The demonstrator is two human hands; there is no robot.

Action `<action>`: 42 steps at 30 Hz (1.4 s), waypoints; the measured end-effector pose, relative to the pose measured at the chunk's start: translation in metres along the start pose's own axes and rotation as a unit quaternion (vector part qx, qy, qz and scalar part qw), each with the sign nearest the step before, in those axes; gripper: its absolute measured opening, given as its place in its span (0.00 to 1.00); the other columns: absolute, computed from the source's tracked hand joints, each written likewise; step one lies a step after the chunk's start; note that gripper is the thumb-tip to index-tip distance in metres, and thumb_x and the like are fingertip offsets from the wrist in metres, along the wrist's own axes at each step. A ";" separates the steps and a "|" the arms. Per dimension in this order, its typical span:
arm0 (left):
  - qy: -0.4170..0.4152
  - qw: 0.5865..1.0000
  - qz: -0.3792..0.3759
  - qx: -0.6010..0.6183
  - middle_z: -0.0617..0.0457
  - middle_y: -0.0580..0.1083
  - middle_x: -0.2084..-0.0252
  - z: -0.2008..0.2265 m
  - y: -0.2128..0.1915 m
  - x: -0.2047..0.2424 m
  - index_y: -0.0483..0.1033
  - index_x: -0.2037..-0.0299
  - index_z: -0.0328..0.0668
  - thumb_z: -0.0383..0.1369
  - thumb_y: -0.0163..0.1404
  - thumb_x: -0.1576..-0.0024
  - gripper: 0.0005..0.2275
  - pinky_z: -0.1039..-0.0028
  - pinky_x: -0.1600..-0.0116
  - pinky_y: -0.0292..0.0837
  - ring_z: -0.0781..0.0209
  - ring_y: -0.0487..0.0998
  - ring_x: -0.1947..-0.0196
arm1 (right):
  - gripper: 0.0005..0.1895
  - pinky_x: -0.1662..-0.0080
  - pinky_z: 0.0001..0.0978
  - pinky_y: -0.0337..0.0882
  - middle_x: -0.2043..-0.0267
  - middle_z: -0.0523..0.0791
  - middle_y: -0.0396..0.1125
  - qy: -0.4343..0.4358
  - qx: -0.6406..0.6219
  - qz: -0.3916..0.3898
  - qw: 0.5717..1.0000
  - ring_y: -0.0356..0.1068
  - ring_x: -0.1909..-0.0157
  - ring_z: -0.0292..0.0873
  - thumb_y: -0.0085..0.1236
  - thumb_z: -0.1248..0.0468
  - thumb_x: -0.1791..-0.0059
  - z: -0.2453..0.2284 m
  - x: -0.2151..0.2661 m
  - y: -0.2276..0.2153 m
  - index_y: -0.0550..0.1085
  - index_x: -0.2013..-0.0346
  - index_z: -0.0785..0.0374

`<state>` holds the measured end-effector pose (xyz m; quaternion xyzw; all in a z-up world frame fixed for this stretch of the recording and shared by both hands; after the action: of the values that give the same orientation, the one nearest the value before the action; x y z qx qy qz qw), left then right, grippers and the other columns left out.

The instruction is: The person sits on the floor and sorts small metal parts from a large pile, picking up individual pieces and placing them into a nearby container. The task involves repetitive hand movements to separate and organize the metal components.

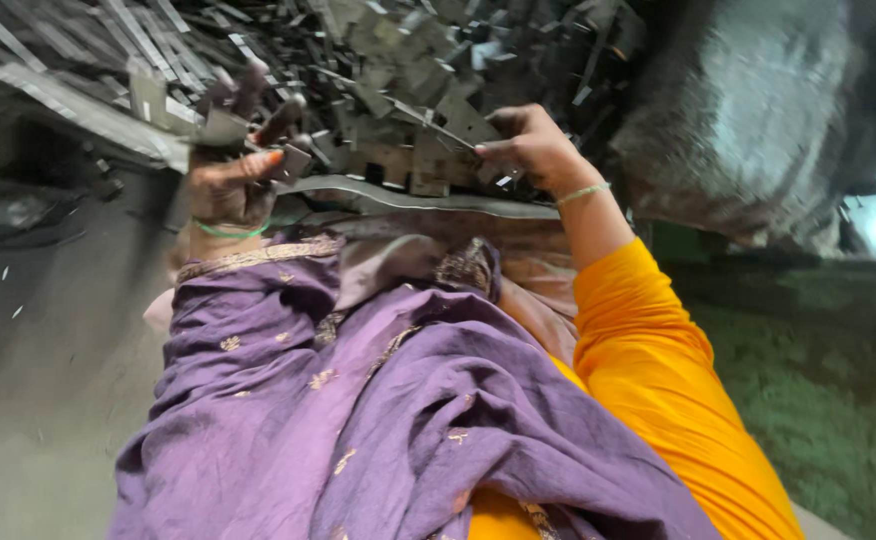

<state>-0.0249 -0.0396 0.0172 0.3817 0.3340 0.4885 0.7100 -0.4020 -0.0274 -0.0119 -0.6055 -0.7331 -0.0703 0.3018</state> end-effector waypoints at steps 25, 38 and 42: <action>-0.291 0.935 0.072 0.188 0.44 0.75 0.45 -0.246 0.053 -0.013 0.69 0.41 0.46 0.30 0.50 0.45 0.20 0.56 0.41 0.78 0.48 0.79 0.47 | 0.15 0.35 0.49 0.70 0.38 0.57 0.68 -0.513 0.431 0.160 0.725 0.62 0.31 0.63 0.65 0.71 0.60 -0.067 0.138 -0.001 0.76 0.60 0.62; -0.035 0.832 -0.075 -0.549 0.36 0.57 0.27 -0.235 0.056 -0.068 0.49 0.26 0.33 0.60 0.56 0.43 0.46 0.57 0.28 0.53 0.40 0.56 0.27 | 0.23 0.53 0.32 0.79 0.51 0.47 0.74 -0.175 -0.286 0.126 0.934 0.76 0.56 0.40 0.59 0.73 0.51 0.037 0.071 -0.065 0.71 0.41 0.69; 0.087 0.466 0.031 -0.880 0.34 0.65 0.35 -0.169 -0.002 -0.118 0.69 0.35 0.32 0.60 0.57 0.38 0.36 0.42 0.32 0.50 0.33 0.61 0.33 | 0.17 0.52 0.28 0.74 0.53 0.46 0.70 -0.287 -0.068 0.358 0.886 0.71 0.55 0.37 0.62 0.76 0.52 0.071 0.083 -0.219 0.76 0.47 0.74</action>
<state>-0.2026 -0.1156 -0.0550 -0.4790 -0.2244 0.5770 0.6223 -0.6381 0.0199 0.0321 -0.8394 -0.5147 0.1695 0.0411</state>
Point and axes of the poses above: each hand's wrist, its own x-axis away from the middle knuckle, its own y-axis out of the palm, z = x × y, the point moved 6 cm from there along -x, towards the middle knuckle
